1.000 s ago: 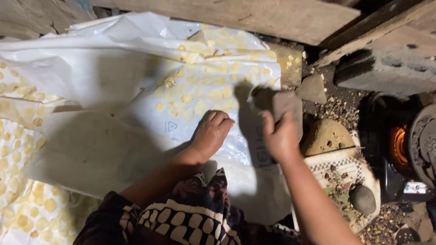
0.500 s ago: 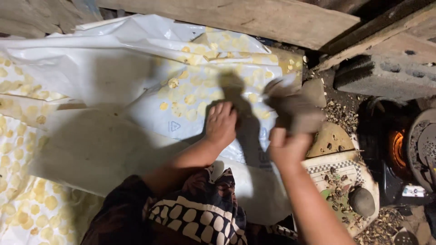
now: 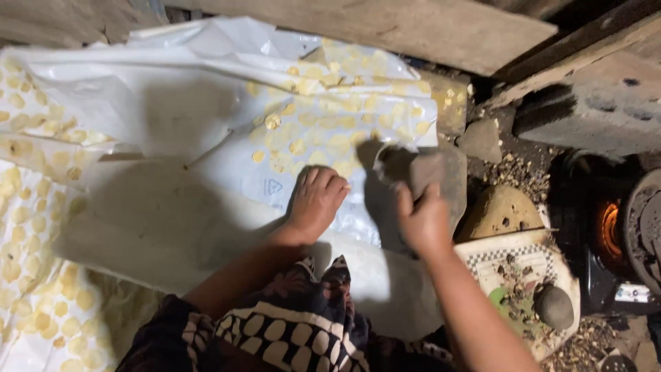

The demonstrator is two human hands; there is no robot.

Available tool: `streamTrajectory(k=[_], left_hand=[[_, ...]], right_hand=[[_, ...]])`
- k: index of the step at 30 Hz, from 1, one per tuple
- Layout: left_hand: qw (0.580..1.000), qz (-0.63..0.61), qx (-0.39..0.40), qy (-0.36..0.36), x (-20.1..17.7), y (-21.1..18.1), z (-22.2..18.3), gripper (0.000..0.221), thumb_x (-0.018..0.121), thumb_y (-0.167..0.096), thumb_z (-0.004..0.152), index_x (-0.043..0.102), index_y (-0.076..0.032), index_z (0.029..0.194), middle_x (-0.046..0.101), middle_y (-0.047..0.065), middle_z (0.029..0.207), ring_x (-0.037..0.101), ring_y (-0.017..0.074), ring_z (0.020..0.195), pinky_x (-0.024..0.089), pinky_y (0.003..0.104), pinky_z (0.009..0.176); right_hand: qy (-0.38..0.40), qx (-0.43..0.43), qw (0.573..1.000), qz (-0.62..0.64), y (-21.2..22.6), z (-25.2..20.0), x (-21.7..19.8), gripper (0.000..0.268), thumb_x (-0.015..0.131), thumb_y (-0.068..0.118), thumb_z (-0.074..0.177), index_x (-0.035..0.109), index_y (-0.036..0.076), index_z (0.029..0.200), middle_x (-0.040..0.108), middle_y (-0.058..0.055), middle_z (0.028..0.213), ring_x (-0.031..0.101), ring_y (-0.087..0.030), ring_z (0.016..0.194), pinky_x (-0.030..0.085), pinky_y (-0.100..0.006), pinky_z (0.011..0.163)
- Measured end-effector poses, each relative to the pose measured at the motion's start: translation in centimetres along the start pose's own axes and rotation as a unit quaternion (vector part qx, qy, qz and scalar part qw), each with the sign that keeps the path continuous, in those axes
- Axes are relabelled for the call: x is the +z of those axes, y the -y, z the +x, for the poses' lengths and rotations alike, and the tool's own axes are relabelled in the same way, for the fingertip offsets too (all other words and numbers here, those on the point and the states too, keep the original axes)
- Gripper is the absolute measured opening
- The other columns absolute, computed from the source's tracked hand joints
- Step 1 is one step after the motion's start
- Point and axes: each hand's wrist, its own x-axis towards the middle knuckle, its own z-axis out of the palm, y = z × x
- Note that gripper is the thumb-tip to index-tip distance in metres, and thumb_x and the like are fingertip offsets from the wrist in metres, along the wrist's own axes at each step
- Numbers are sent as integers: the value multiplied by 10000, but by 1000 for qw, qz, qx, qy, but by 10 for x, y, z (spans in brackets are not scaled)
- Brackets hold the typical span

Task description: Roasting nuts in a pan and then peeling or crushing them using a stone and a mallet

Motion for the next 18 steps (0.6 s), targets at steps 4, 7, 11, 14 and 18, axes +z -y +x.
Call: streamTrajectory(k=[4,7,11,14,18], left_hand=[[1000,-6,17,-4,30,1,2,105,709,-233,928,640,-159,955,581,41,918,608,295,944,464,420,823],[999,-25,-25,9,33,-9,16,124,742,-220,890,640,-158,922,574,28,913,577,276,893,450,407,785],[997,-19,-64,46,51,-6,13,232,802,-184,717,638,-127,870,576,56,916,570,299,953,450,435,830],[996,3,-80,40,35,-15,23,57,718,-115,772,688,-94,816,628,119,839,595,357,1000,431,486,896],[998,48,-39,31,0,-3,-4,99,676,-150,836,634,-95,906,549,100,909,560,316,913,433,423,783]], right_hand=[[45,28,999,2,-33,22,14,435,628,414,987,597,-12,1067,711,-199,730,743,-348,727,573,-483,692],[38,33,995,81,29,-4,-37,368,608,364,1021,611,-5,1016,663,-143,558,694,-297,535,543,-458,588],[-138,-150,969,140,46,-31,-63,267,688,157,1038,589,-33,880,603,-175,537,647,-264,484,490,-377,478],[-219,-326,892,224,49,-28,-50,279,528,-29,922,593,4,652,571,-135,519,618,-246,442,476,-305,476],[-153,-146,977,40,13,-11,24,422,704,147,888,599,-123,1194,676,-383,980,672,-516,1039,551,-609,880]])
